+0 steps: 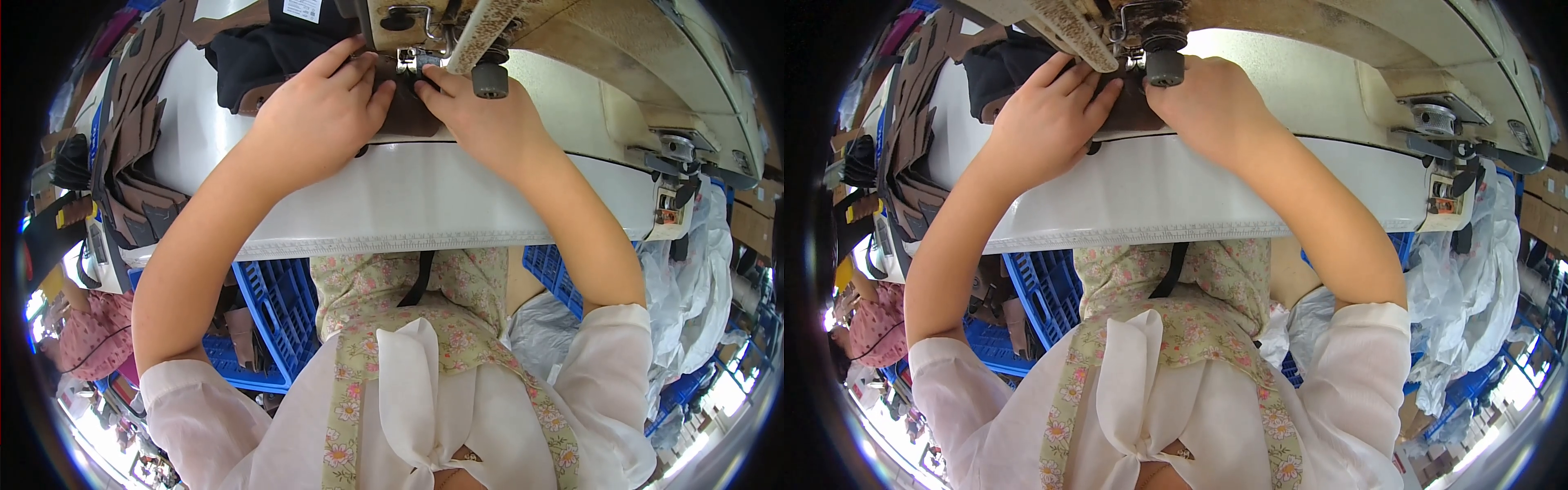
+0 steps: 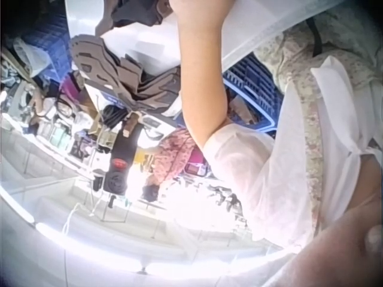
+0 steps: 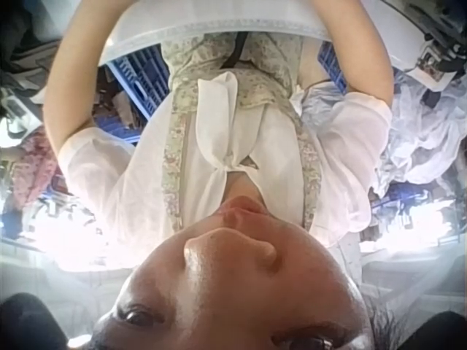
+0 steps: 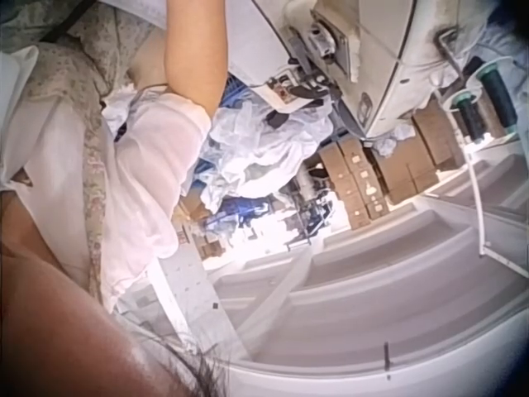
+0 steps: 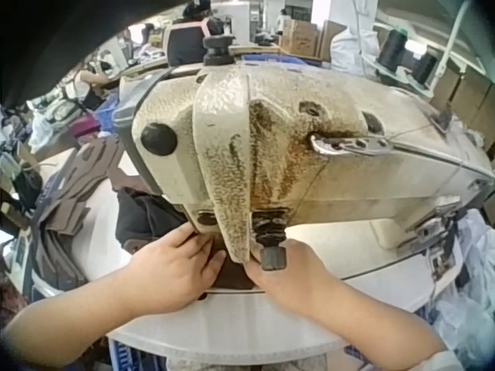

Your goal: Sewing together leather components of a shoe upper using an industrial sewing machine and trimming thread with snips.

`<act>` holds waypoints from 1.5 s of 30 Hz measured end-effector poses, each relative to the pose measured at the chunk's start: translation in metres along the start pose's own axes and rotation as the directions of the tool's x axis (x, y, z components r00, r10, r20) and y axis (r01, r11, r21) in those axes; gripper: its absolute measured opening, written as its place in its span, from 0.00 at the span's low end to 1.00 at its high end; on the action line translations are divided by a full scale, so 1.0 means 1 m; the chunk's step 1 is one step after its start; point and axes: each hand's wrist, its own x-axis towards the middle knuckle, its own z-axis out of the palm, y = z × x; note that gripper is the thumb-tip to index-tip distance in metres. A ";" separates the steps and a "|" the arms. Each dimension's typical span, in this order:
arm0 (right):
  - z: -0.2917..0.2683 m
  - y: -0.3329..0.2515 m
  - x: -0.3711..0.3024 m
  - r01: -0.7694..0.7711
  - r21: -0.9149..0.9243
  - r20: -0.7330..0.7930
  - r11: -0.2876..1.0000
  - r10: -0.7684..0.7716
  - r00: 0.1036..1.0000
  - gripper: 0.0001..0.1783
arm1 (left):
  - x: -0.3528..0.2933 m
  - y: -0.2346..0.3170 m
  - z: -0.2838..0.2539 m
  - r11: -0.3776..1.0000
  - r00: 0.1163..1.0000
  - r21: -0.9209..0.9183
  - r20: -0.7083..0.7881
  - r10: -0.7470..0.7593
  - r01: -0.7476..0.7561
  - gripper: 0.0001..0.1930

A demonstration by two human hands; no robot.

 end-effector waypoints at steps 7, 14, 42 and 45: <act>0.003 -0.006 -0.010 -0.007 0.022 -0.053 1.000 0.008 0.999 0.26 | 0.000 0.002 -0.001 1.000 1.000 0.009 0.010 -0.014 0.014 0.19; 0.004 -0.002 -0.012 -0.001 0.111 -0.084 0.994 0.010 0.996 0.27 | 0.000 0.001 -0.001 1.000 1.000 0.001 0.013 -0.003 0.003 0.19; 0.008 0.007 -0.007 -0.064 0.275 -0.096 0.959 0.094 0.991 0.24 | 0.007 0.006 0.004 0.997 1.000 0.076 0.019 -0.018 0.016 0.19; 0.009 0.008 -0.007 -0.061 0.285 -0.096 0.957 0.092 0.991 0.24 | 0.007 0.005 0.004 0.997 1.000 0.071 0.019 -0.019 0.018 0.18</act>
